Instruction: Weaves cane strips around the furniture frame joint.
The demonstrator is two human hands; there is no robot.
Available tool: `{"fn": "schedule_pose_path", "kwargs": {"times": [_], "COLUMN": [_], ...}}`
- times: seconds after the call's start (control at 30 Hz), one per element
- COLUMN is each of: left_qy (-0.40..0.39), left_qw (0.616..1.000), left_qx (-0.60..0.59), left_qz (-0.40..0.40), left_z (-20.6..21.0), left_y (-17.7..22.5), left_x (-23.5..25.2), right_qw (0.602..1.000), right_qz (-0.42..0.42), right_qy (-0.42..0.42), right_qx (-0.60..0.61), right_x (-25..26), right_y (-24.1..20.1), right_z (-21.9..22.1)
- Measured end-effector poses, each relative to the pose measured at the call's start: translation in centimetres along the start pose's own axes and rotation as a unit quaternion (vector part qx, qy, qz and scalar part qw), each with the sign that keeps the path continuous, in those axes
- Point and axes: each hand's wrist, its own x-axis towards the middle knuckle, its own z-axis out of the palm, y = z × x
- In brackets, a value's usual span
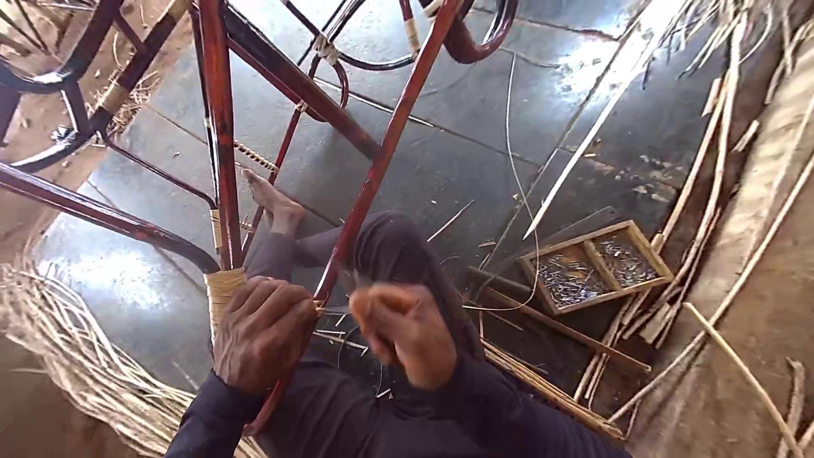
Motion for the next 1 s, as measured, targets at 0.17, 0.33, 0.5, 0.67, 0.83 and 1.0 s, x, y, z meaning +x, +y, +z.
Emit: {"fn": "schedule_pose_path", "kwargs": {"times": [0.17,0.33,0.5,0.67,0.83,1.0], "left_qy": [-0.008,-0.018,0.000,-0.006,-0.016,-0.020], "left_qw": [1.000,1.000,0.999,0.999,0.998,0.998], "left_qx": [0.016,0.009,0.035,0.046,0.042,0.050], "left_qz": [-0.007,-0.003,-0.011,-0.020,-0.037,-0.031], "left_z": [0.0,0.0,0.3,0.5,0.5,0.0], "left_y": [-0.5,-0.1,0.1,-0.4,-0.3,0.2], "left_x": [-0.1,0.2,-0.2,-0.4,-0.8,-0.3], "right_qw": [0.983,0.865,0.721,0.738,0.789,0.757], "right_qz": [-0.053,-0.089,0.314,0.142,-0.325,-0.433], "right_qy": [-0.086,0.277,0.112,0.245,0.123,-0.007], "right_qx": [0.156,-0.408,-0.608,-0.612,-0.507,-0.489], "right_x": [-8.2,-7.1,-9.6,-7.3,-2.2,5.3], "right_y": [-0.8,0.1,12.8,9.8,3.3,4.0], "right_z": [-4.4,-22.4,-35.4,-28.3,-8.0,-2.3]}}
